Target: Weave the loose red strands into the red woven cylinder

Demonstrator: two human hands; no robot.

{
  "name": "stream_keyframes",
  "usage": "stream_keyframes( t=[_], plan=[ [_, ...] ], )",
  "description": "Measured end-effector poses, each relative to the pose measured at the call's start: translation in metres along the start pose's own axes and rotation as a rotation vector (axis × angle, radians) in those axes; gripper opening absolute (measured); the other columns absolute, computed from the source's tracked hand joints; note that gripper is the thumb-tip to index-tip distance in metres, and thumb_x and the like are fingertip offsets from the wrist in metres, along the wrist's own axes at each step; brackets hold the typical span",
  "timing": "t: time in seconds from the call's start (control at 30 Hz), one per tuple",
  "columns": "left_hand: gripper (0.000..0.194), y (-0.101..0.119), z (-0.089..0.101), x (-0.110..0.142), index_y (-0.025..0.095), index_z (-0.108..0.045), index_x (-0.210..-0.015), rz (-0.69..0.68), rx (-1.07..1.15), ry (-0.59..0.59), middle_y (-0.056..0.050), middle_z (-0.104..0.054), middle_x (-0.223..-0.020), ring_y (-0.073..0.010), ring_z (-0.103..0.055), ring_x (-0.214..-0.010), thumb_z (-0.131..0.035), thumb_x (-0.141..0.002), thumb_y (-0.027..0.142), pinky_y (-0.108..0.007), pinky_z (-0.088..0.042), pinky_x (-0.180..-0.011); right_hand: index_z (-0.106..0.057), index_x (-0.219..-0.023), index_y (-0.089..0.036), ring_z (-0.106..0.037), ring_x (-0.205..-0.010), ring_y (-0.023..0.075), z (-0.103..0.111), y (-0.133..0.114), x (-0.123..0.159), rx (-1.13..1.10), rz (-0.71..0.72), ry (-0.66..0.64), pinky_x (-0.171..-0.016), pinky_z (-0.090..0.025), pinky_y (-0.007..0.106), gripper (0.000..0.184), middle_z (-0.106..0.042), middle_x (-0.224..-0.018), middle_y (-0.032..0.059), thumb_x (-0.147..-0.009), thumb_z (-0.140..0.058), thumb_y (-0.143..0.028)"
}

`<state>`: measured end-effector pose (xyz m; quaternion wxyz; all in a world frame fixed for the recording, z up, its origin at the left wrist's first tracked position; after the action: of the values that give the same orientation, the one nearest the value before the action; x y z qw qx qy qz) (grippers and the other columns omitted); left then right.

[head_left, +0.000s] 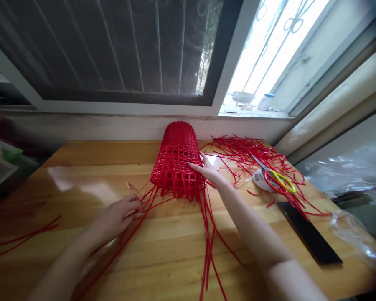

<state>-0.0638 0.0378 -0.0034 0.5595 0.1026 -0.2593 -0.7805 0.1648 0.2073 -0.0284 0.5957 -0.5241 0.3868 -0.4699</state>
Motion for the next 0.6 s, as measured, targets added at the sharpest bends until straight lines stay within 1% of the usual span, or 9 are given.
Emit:
stream_keyframes(
  t=[0.07,0.13,0.2,0.27,0.3,0.37,0.43,0.5,0.6],
  plan=[
    [0.023,-0.004,0.002,0.001,0.020,-0.057,-0.077,-0.006,-0.032,0.017,-0.002,-0.059,-0.088,-0.0145,-0.057,-0.079,-0.038,-0.086,0.026,-0.024,-0.043,-0.072,-0.022,-0.141,-0.027,-0.051,-0.118,0.0224,0.000,0.003,0.000,-0.008,0.014,-0.004,-0.102,-0.039,0.042,0.090,-0.053,-0.128,0.0080,-0.067,-0.071,-0.044],
    [0.024,-0.008,0.005,-0.001,0.020,-0.056,-0.073,0.017,-0.106,0.068,-0.002,-0.059,-0.083,-0.0147,-0.057,-0.073,-0.037,-0.086,0.026,-0.024,-0.043,-0.067,-0.022,-0.141,-0.028,-0.051,-0.117,0.0224,0.001,0.006,0.000,-0.025,0.028,-0.002,-0.102,-0.040,0.042,0.089,-0.052,-0.129,0.0075,-0.068,-0.071,-0.042],
    [0.024,-0.010,0.013,-0.004,0.020,-0.056,-0.074,0.064,-0.176,0.195,-0.003,-0.060,-0.080,-0.0158,-0.058,-0.071,-0.036,-0.086,0.026,-0.026,-0.044,-0.066,-0.023,-0.140,-0.030,-0.052,-0.117,0.0219,0.004,0.010,0.000,-0.065,0.034,0.007,-0.101,-0.041,0.041,0.087,-0.050,-0.132,0.0064,-0.068,-0.072,-0.041],
    [0.022,-0.007,0.024,-0.008,0.020,-0.058,-0.080,0.107,-0.194,0.353,-0.004,-0.062,-0.084,-0.0173,-0.059,-0.074,-0.036,-0.085,0.024,-0.028,-0.045,-0.069,-0.025,-0.138,-0.032,-0.052,-0.117,0.0216,0.009,0.018,0.001,-0.143,0.016,0.014,-0.100,-0.042,0.041,0.085,-0.050,-0.131,0.0049,-0.068,-0.072,-0.041],
    [0.022,-0.003,0.027,-0.011,0.020,-0.058,-0.082,0.116,-0.176,0.414,-0.005,-0.064,-0.086,-0.0179,-0.060,-0.076,-0.037,-0.084,0.024,-0.029,-0.046,-0.070,-0.027,-0.137,-0.033,-0.052,-0.116,0.0216,0.012,0.024,0.001,-0.192,-0.003,0.017,-0.099,-0.043,0.041,0.083,-0.052,-0.130,0.0041,-0.068,-0.072,-0.040],
    [0.020,0.007,0.027,-0.019,0.020,-0.059,-0.084,0.109,-0.105,0.472,-0.005,-0.065,-0.088,-0.0184,-0.061,-0.080,-0.040,-0.084,0.024,-0.029,-0.048,-0.071,-0.030,-0.135,-0.033,-0.054,-0.114,0.0218,0.017,0.036,0.001,-0.297,-0.046,0.019,-0.097,-0.045,0.041,0.077,-0.055,-0.126,0.0031,-0.069,-0.071,-0.041],
    [0.019,0.018,0.022,-0.027,0.020,-0.060,-0.089,0.113,-0.014,0.498,-0.004,-0.066,-0.089,-0.0177,-0.063,-0.078,-0.043,-0.083,0.026,-0.029,-0.050,-0.070,-0.035,-0.132,-0.033,-0.057,-0.111,0.0218,0.021,0.045,0.001,-0.383,-0.066,0.024,-0.096,-0.047,0.041,0.071,-0.059,-0.122,0.0022,-0.071,-0.069,-0.042],
    [0.018,0.029,0.016,-0.032,0.020,-0.059,-0.093,0.106,0.079,0.532,-0.004,-0.066,-0.090,-0.0167,-0.063,-0.077,-0.046,-0.082,0.024,-0.028,-0.051,-0.069,-0.039,-0.128,-0.033,-0.057,-0.110,0.0215,0.026,0.050,0.002,-0.428,-0.054,0.042,-0.095,-0.047,0.040,0.065,-0.060,-0.120,0.0013,-0.071,-0.068,-0.044],
    [0.013,0.050,0.005,-0.036,0.019,-0.057,-0.090,0.014,0.146,0.532,-0.005,-0.063,-0.095,-0.0167,-0.063,-0.082,-0.049,-0.079,0.021,-0.028,-0.053,-0.071,-0.042,-0.126,-0.031,-0.057,-0.111,0.0217,0.029,0.053,0.002,-0.445,-0.027,0.054,-0.095,-0.047,0.040,0.062,-0.060,-0.120,0.0013,-0.071,-0.067,-0.045]
  ],
)
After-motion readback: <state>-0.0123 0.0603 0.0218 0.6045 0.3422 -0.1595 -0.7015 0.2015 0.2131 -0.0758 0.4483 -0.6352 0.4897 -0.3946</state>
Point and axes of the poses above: each hand's wrist, its own x-axis away from the middle knuckle, its own z-axis out of the back of the hand, y = z × x, the point moved 9 cm from there along -x, towards the middle knuckle
